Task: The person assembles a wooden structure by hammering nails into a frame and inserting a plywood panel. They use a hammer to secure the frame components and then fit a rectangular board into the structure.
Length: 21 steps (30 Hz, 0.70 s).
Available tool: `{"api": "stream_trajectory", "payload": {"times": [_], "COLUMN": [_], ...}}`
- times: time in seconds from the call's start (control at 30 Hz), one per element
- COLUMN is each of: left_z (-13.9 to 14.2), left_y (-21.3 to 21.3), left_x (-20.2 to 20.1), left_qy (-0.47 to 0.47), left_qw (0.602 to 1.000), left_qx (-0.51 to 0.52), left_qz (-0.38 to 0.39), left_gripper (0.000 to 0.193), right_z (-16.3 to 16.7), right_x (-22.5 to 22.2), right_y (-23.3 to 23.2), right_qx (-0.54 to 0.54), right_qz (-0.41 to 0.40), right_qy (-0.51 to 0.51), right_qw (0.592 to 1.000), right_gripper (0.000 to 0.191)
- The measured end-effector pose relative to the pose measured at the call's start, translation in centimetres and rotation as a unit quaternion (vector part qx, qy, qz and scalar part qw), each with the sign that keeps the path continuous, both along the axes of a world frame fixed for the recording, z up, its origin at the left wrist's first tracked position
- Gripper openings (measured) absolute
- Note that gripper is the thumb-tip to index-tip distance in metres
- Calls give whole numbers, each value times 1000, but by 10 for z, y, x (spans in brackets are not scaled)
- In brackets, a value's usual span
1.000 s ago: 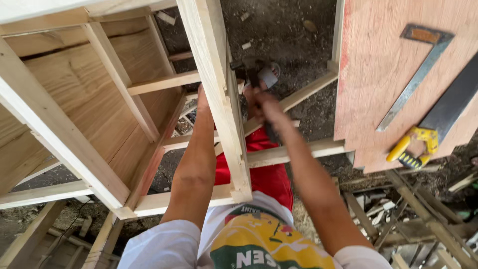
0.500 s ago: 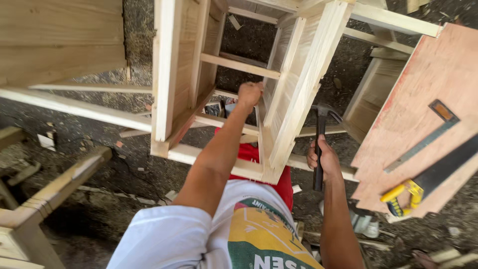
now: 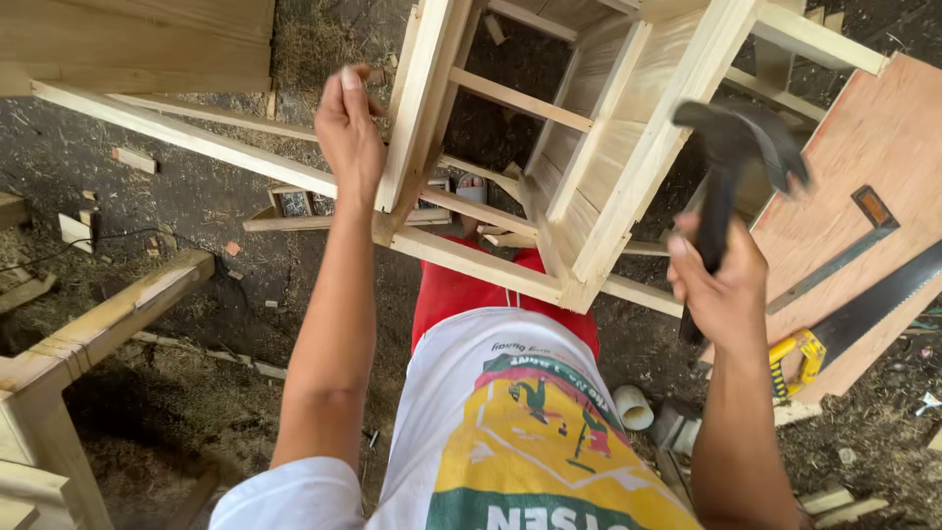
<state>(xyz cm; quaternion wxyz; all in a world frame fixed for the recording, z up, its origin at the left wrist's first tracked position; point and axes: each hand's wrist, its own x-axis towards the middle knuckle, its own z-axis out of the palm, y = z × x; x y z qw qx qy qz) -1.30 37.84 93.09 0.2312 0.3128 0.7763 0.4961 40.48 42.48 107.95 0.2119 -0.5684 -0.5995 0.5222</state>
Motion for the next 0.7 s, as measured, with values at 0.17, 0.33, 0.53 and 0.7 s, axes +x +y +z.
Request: {"api": "stream_trajectory", "payload": {"times": [0.17, 0.33, 0.53, 0.7], "left_z": [-56, -35, -18, -57], "left_y": [1, 19, 36, 29], "left_x": [17, 21, 11, 12], "left_qy": [48, 20, 93, 59], "left_qw": [988, 951, 946, 894], "left_qx": [-98, -260, -223, -374], "left_qz": [114, 164, 214, 239], "left_gripper": [44, 44, 39, 42], "right_z": [9, -79, -158, -120], "right_x": [-68, -145, -169, -152], "right_y": [47, 60, 73, 112], "right_qx": [34, 63, 118, 59], "right_qz": [229, 514, 602, 572], "right_qy": [-353, -431, -358, -331], "right_qw": [906, 739, 703, 748], "right_gripper": [32, 35, 50, 33]}}
